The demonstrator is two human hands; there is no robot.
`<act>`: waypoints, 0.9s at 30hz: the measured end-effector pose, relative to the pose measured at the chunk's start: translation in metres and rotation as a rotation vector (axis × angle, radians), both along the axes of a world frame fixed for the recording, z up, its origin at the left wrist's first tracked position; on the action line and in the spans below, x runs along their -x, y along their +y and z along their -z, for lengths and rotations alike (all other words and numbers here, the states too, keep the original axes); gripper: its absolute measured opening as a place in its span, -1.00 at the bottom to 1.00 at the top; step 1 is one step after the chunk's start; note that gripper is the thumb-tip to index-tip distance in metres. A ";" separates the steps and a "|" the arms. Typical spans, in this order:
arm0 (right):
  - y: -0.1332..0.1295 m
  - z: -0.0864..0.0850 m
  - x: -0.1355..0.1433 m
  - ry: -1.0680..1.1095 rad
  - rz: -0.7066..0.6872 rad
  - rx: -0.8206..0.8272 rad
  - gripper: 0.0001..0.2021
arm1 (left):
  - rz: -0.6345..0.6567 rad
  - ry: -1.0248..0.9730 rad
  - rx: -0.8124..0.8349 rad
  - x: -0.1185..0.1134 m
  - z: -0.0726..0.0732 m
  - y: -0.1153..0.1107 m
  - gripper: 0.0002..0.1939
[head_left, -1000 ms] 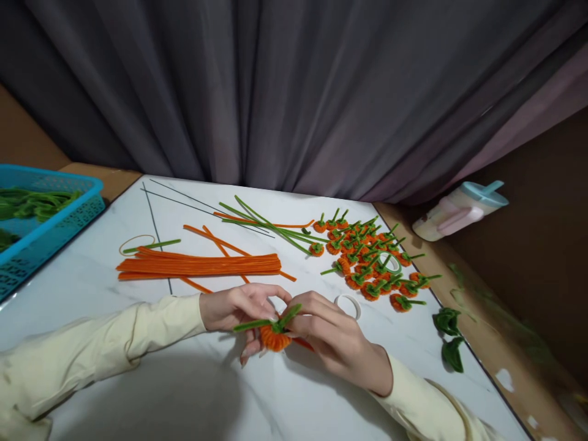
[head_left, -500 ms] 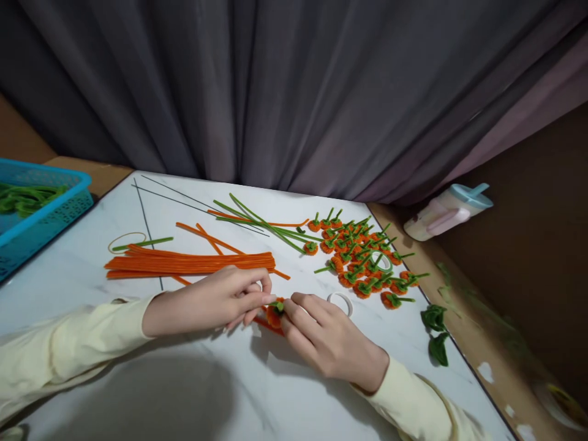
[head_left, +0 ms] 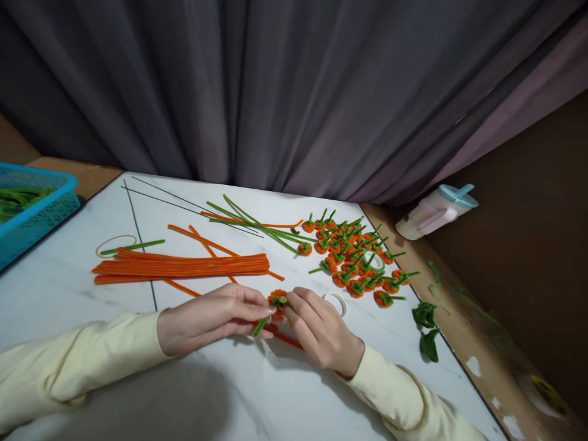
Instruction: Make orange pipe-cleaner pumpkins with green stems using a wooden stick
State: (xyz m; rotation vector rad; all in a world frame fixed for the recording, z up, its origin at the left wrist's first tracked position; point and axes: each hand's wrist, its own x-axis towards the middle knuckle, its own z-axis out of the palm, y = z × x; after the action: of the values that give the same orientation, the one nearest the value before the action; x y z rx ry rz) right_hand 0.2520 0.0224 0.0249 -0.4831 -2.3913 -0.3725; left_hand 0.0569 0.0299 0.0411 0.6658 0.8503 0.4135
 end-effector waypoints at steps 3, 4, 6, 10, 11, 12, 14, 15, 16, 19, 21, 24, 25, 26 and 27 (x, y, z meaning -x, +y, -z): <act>-0.003 0.007 0.003 0.052 0.039 0.037 -0.85 | -0.045 -0.023 0.006 -0.003 0.005 -0.002 -0.83; -0.005 0.009 0.004 0.061 0.046 0.054 -0.87 | -0.050 0.001 -0.024 -0.004 0.006 -0.004 -0.84; -0.006 0.012 0.005 0.065 0.043 0.082 -0.88 | -0.047 0.055 -0.090 -0.005 0.007 -0.006 -0.85; -0.004 0.012 0.004 0.065 0.045 0.047 -0.88 | -0.087 0.015 -0.067 -0.005 0.010 -0.006 -0.85; -0.003 0.011 0.003 0.063 0.050 0.018 -0.87 | -0.120 -0.028 -0.025 -0.005 0.011 -0.004 -0.85; -0.001 0.009 0.003 0.060 0.053 -0.012 -0.86 | -0.152 -0.072 0.018 -0.004 0.013 -0.003 -0.85; 0.001 0.006 0.001 0.045 0.045 -0.059 -0.82 | -0.177 -0.157 0.096 -0.003 0.016 0.001 -0.86; 0.001 0.005 0.001 0.034 0.036 -0.072 -0.81 | -0.168 -0.192 0.129 -0.003 0.018 0.002 -0.86; 0.002 0.004 0.000 0.024 0.027 -0.082 -0.80 | -0.149 -0.222 0.155 -0.003 0.020 0.003 -0.86; 0.001 0.006 0.000 -0.013 0.012 -0.092 -0.84 | -0.096 -0.294 0.203 -0.003 0.023 0.003 -0.81; 0.000 0.007 0.001 -0.024 0.000 -0.077 -0.88 | -0.085 -0.312 0.214 -0.005 0.025 0.002 -0.79; 0.001 0.006 0.001 0.027 -0.035 0.010 -0.87 | -0.103 -0.310 0.197 -0.008 0.029 0.002 -0.82; 0.003 0.004 0.000 0.053 -0.050 0.045 -0.86 | -0.112 -0.312 0.188 -0.008 0.030 0.002 -0.83; 0.005 0.001 -0.001 0.073 -0.065 0.072 -0.84 | -0.119 -0.317 0.179 -0.008 0.030 0.002 -0.83; 0.006 -0.001 -0.003 0.085 -0.078 0.087 -0.83 | -0.119 -0.324 0.175 -0.008 0.031 0.003 -0.84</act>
State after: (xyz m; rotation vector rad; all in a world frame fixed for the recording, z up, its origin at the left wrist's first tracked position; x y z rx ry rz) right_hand 0.2546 0.0289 0.0261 -0.4342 -2.3434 -0.2101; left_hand 0.0652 0.0328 0.0106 0.3743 0.6105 0.5314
